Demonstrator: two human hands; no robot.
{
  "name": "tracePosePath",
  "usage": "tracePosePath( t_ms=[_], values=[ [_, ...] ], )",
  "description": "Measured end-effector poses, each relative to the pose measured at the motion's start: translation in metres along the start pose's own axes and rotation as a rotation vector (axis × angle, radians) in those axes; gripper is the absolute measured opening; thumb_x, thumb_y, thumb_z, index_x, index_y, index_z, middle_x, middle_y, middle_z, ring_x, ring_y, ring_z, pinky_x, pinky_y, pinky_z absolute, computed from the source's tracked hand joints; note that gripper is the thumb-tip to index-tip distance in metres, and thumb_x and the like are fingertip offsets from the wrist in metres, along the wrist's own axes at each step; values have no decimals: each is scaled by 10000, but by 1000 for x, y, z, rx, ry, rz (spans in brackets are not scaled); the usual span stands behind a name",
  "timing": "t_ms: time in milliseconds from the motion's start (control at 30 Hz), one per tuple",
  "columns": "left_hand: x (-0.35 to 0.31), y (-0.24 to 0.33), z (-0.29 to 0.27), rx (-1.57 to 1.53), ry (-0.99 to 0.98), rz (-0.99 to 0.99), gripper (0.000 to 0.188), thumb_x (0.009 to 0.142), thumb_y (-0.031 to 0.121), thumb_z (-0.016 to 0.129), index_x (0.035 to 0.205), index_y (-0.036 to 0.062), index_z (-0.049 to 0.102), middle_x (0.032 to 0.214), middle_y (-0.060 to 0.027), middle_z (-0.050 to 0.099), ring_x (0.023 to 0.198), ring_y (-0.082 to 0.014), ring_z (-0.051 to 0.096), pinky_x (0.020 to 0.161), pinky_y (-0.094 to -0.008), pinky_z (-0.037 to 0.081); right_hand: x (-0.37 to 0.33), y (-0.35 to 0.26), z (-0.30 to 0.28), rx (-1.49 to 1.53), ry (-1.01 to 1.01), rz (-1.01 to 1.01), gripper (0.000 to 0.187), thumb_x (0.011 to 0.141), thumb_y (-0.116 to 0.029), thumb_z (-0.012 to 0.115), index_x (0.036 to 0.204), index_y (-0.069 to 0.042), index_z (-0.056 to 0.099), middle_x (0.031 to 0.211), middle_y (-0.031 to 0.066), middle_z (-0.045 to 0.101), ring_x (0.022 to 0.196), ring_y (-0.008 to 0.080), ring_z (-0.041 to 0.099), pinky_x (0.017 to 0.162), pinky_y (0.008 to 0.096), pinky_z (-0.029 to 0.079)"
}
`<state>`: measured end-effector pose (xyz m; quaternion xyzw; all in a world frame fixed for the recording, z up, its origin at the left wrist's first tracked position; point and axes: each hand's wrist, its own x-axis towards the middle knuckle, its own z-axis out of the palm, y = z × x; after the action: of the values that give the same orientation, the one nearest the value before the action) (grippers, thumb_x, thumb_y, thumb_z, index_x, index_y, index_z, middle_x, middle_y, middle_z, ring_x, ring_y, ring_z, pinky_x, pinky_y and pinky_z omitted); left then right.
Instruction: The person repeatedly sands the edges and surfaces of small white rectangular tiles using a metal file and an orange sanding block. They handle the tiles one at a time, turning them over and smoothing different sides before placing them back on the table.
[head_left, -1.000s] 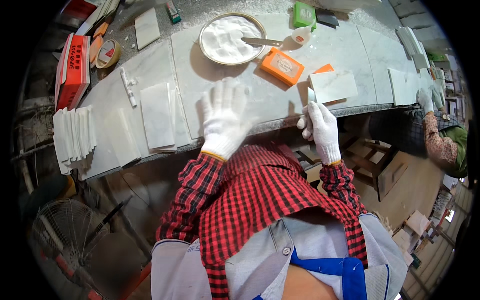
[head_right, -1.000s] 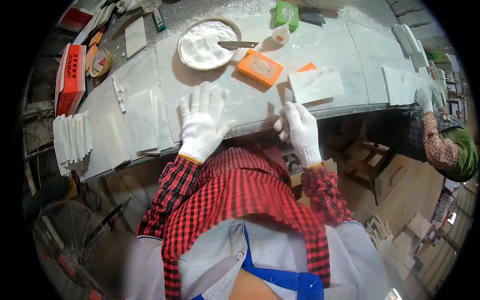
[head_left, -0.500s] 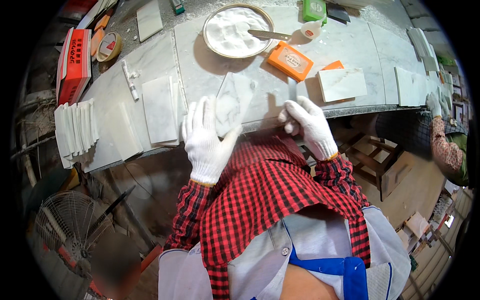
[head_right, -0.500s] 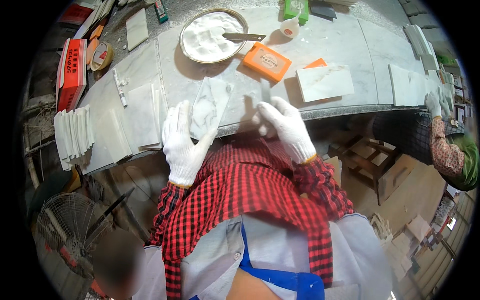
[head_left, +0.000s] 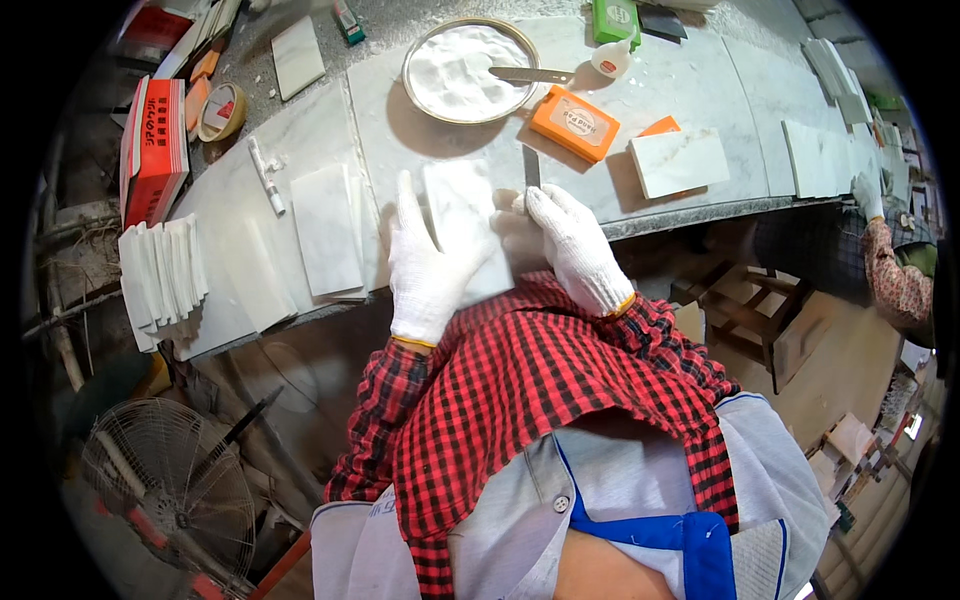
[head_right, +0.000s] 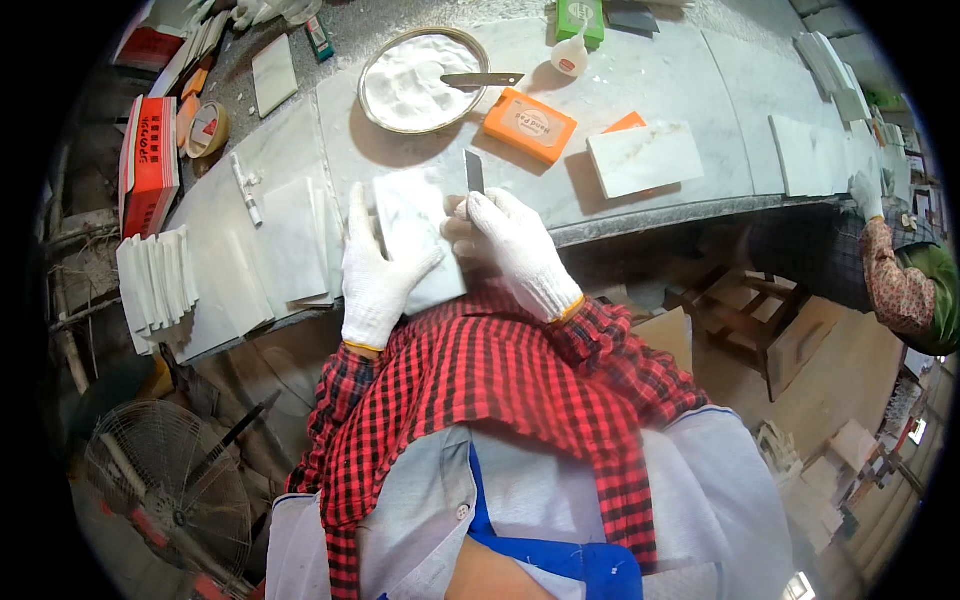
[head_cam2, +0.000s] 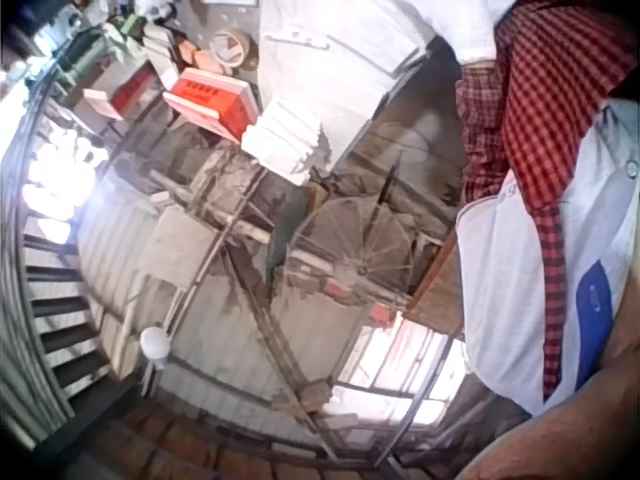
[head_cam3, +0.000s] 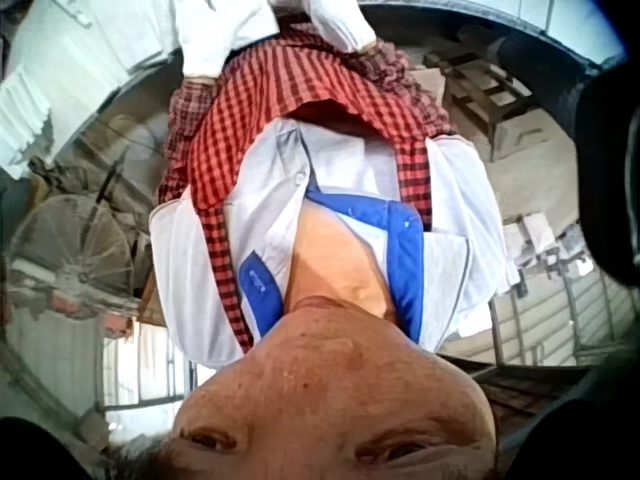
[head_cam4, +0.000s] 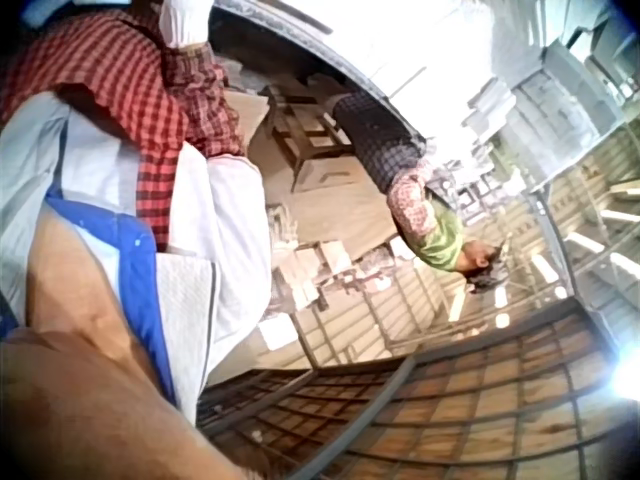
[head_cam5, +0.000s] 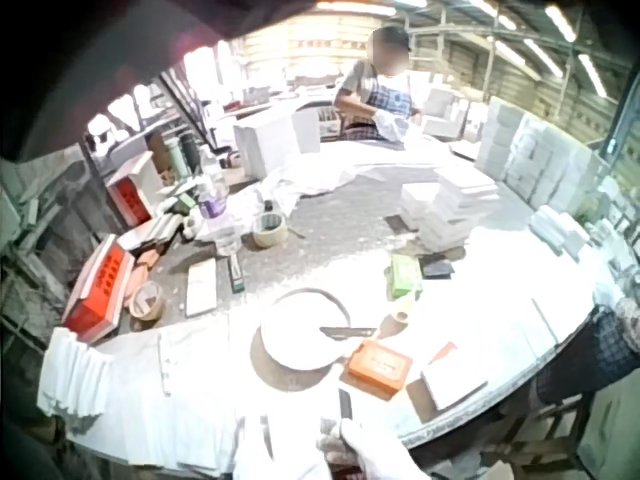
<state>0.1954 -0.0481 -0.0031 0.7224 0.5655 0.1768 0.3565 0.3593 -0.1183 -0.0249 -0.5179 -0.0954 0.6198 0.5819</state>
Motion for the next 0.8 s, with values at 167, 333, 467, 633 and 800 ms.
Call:
tracePosePath(
  t_ms=[167,333,467,633,800],
  values=[
    [-2,-2,-14,-882,-339,-240,533,874,52,725,1362,-24,526,1189,-115,675,1082,-197,670,910,-354,565,-9,-36,12,26,-131,-39,302,1095,-279,478,1178,-4,571,1157,129,702,919,165,706,743,278,553],
    [4,-3,-32,-1321,-350,-292,542,895,-26,594,1423,-17,473,1239,-133,641,1148,-256,650,1012,-405,527,-8,-60,-7,-193,21,-238,273,1103,-253,464,1184,-44,620,886,33,666,650,52,532,593,198,420],
    [26,-4,-26,-1591,-392,-239,604,916,-35,527,1502,1,385,1364,-185,576,1263,-331,588,1082,-483,493,-12,-65,7,-358,33,-223,274,1079,-255,521,1150,-36,670,779,-39,568,609,10,392,540,173,303],
    [36,7,-28,-1671,-483,-265,607,930,-18,515,1517,0,358,1396,-213,558,1286,-372,572,1091,-513,486,9,-56,20,-326,44,-360,259,1042,-164,577,1207,12,671,789,-30,569,668,40,488,589,202,396],
    [35,12,-33,-1626,-548,-347,623,932,-2,514,1528,-3,330,1414,-214,540,1281,-361,579,1090,-507,489,19,-52,19,-335,-11,-461,353,1048,-139,556,1373,-14,612,805,-41,554,665,45,469,585,197,375]
  ],
)
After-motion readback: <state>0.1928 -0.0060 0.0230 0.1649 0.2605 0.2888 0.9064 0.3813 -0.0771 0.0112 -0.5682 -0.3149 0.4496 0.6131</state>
